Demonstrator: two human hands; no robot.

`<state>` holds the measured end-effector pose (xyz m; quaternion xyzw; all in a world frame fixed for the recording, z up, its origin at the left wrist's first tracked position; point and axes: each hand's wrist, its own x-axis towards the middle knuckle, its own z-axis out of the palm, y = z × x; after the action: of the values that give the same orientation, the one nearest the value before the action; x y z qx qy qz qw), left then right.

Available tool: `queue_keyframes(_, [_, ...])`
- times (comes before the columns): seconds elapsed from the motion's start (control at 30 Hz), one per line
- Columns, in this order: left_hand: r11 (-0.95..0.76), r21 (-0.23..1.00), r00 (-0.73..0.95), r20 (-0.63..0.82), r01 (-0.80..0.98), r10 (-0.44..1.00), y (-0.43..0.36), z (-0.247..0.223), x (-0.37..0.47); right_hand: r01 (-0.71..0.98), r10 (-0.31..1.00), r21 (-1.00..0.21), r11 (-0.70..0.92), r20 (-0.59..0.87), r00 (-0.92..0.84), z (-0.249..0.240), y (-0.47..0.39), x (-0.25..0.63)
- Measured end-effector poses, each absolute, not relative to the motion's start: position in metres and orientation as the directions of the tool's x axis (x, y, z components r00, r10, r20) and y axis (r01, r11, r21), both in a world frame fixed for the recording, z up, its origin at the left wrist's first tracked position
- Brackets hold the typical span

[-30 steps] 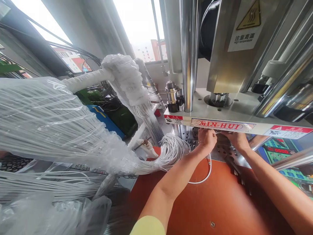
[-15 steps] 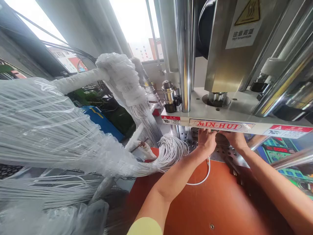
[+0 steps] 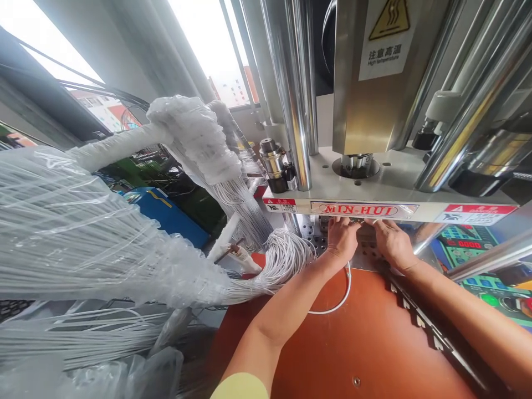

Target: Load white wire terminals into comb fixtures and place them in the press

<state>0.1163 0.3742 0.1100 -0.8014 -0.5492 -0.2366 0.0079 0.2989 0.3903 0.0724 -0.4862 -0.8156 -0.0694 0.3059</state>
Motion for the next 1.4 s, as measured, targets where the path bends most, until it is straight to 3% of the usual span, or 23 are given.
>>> queue_keyframes(0.17, [-0.369, 0.308, 0.247, 0.370, 0.877, 0.896, 0.369, 0.110, 0.122, 0.814, 0.774, -0.204, 0.544, 0.498, -0.392, 0.081, 0.381, 0.302])
queue_keyframes(0.5, [-0.388, 0.327, 0.214, 0.460, 0.862, 0.862, 0.359, 0.112, 0.109, 0.820, 0.851, -0.367, 0.439, 0.463, -0.248, 0.091, 0.391, 0.308])
queue_keyframes(0.93, [-0.507, 0.138, 0.412, 0.425, 0.851, 0.806, 0.361, 0.113, 0.115, 0.844, 0.836, -0.270, 0.463, 0.450, -0.315, 0.076, 0.380, 0.303])
queue_keyframes(1.2, [-0.407, 0.247, 0.248, 0.492, 0.880, 0.835, 0.354, 0.118, 0.097, 0.817, 0.830, -0.315, 0.483, 0.463, -0.311, 0.084, 0.390, 0.305])
queue_keyframes(1.4, [-0.439, 0.170, 0.321, 0.463, 0.882, 0.826, 0.360, 0.123, 0.093, 0.822, 0.846, -0.337, 0.460, 0.449, -0.289, 0.076, 0.381, 0.300])
